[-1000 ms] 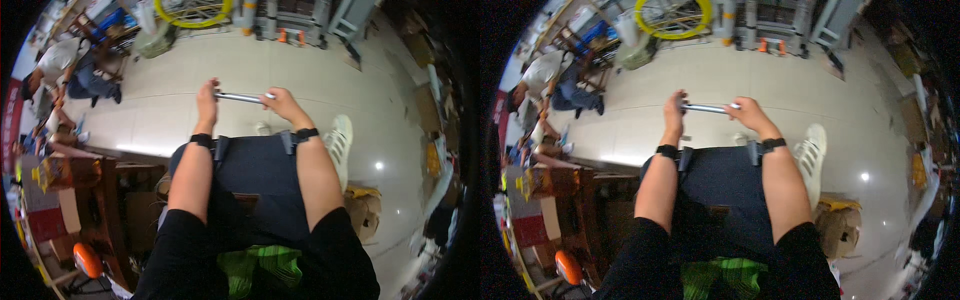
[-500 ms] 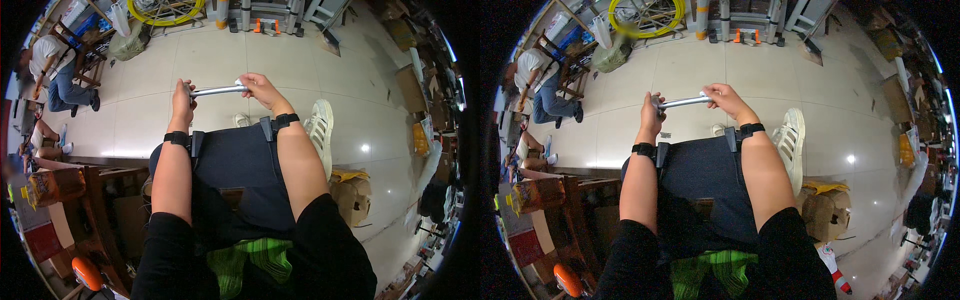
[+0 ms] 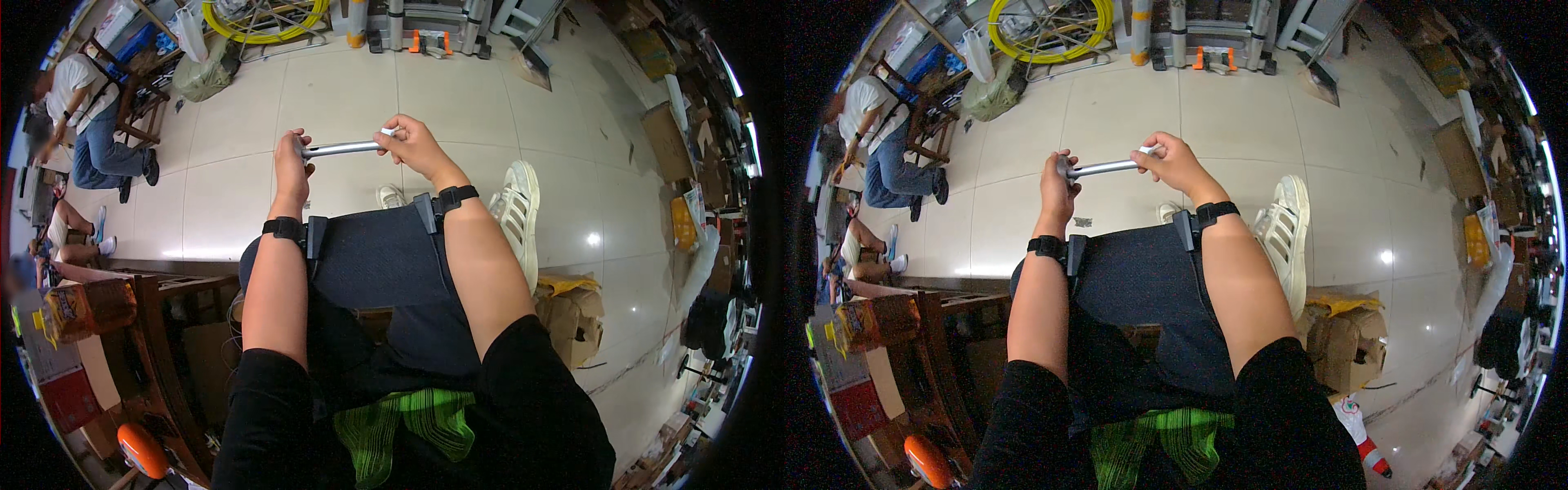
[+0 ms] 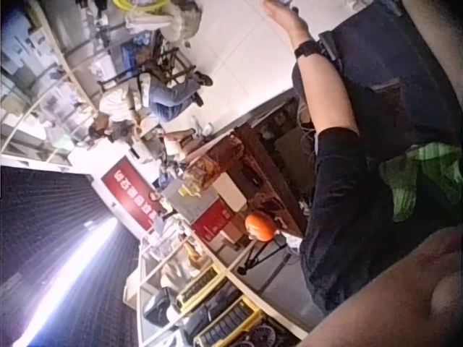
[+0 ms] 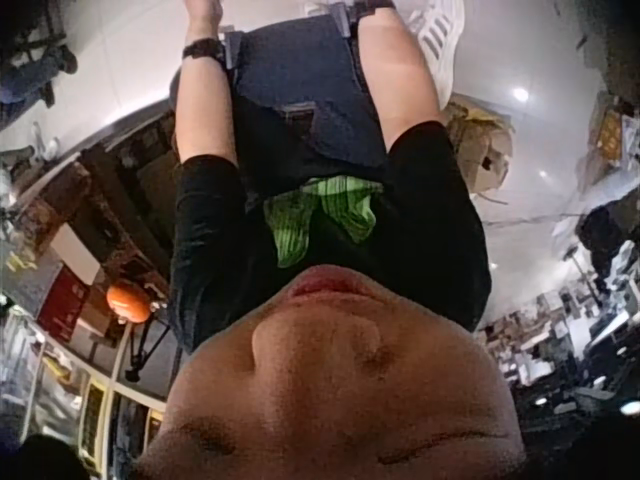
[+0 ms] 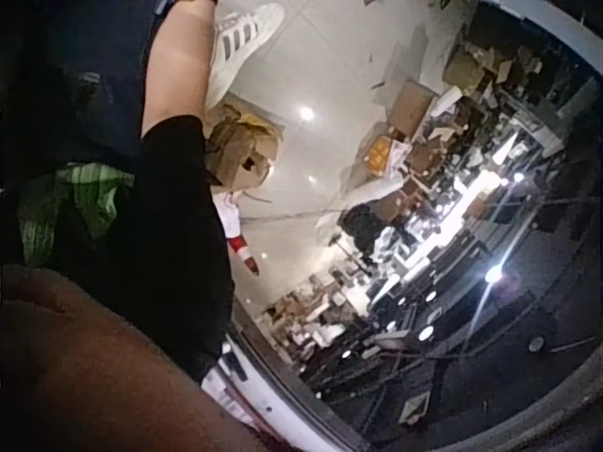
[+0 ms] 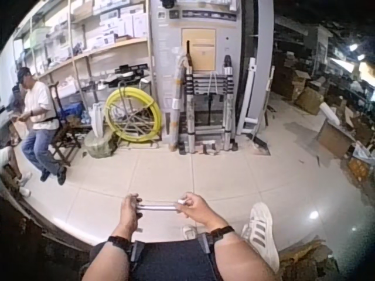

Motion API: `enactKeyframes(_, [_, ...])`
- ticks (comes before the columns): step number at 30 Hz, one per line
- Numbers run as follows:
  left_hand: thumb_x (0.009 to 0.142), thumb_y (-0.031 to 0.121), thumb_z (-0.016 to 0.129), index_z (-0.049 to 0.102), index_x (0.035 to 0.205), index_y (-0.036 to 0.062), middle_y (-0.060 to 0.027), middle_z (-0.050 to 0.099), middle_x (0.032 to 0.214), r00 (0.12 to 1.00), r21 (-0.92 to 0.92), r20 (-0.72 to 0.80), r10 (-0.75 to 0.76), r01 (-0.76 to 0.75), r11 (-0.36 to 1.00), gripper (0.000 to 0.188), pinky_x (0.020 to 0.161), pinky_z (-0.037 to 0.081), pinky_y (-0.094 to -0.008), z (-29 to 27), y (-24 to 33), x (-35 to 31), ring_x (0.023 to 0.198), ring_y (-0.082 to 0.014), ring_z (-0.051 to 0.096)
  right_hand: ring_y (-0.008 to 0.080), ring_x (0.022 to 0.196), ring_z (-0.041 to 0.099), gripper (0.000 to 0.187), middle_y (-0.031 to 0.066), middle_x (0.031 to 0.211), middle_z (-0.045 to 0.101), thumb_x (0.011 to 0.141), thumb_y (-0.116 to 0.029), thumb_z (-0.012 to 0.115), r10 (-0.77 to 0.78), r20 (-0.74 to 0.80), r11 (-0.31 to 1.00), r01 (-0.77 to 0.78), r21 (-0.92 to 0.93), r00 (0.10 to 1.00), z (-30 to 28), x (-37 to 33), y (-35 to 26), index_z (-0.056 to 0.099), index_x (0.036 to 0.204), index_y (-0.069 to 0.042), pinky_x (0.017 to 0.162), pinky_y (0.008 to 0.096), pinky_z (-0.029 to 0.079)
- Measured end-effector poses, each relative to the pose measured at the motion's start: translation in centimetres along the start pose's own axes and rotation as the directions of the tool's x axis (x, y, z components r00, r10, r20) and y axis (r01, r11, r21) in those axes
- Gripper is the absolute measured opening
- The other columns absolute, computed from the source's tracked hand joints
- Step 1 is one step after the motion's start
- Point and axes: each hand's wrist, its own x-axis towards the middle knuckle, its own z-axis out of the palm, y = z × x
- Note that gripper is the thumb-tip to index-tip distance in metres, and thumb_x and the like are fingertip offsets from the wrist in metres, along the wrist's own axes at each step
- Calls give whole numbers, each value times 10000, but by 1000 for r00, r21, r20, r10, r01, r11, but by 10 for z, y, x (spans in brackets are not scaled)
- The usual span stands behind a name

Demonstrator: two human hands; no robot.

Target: Assembling a metal hardware stand component.

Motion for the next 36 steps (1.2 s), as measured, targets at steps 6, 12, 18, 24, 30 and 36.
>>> enactKeyframes(6, [874,413,381,512,1011,155,8,543,855,998,-5,5,-63,63,998,321,527,310,-254,2,-2,0,643,-93,426,79,525,511,218,28,644,555,796,-208,650,-89,-16,996,89,-13,996,-4,4,11,561,815,-10,479,214,382])
enactKeyframes(12, [871,403,382,501,989,155,8,542,794,974,-54,30,-222,224,973,299,497,302,-254,-4,-1,0,617,-105,447,80,552,517,223,13,669,544,829,-227,612,-47,67,998,50,-44,997,-3,0,6,580,891,-15,497,206,378])
enactKeyframes(18, [866,403,403,496,977,161,13,532,798,977,-73,42,-211,214,974,282,496,299,-251,-8,1,3,640,-105,451,56,585,490,232,4,723,543,887,-249,526,33,215,998,-45,52,976,-10,4,5,581,951,-32,524,184,387])
enactKeyframes(24, [903,406,412,452,1006,176,-19,491,942,977,-254,213,4,52,966,256,699,453,-354,15,3,-11,819,-168,503,99,683,533,247,31,816,560,887,-241,526,-49,-63,827,76,557,997,-17,13,9,540,1032,-41,599,209,428])
enactKeyframes(30, [915,454,348,372,1156,123,-111,484,1155,730,95,665,-160,131,987,409,903,402,-443,24,-7,-38,1093,-297,483,120,746,512,244,47,817,524,934,-249,418,-64,121,894,3,448,991,-1,10,17,453,1072,-51,666,254,428])
enactKeyframes(36, [904,230,489,327,1263,47,-95,489,1149,866,367,491,94,-303,879,434,745,468,-311,24,-2,-29,974,-216,559,94,499,403,326,-1,530,428,959,-330,305,-13,293,929,-97,357,956,3,2,2,449,1007,-41,521,237,354])
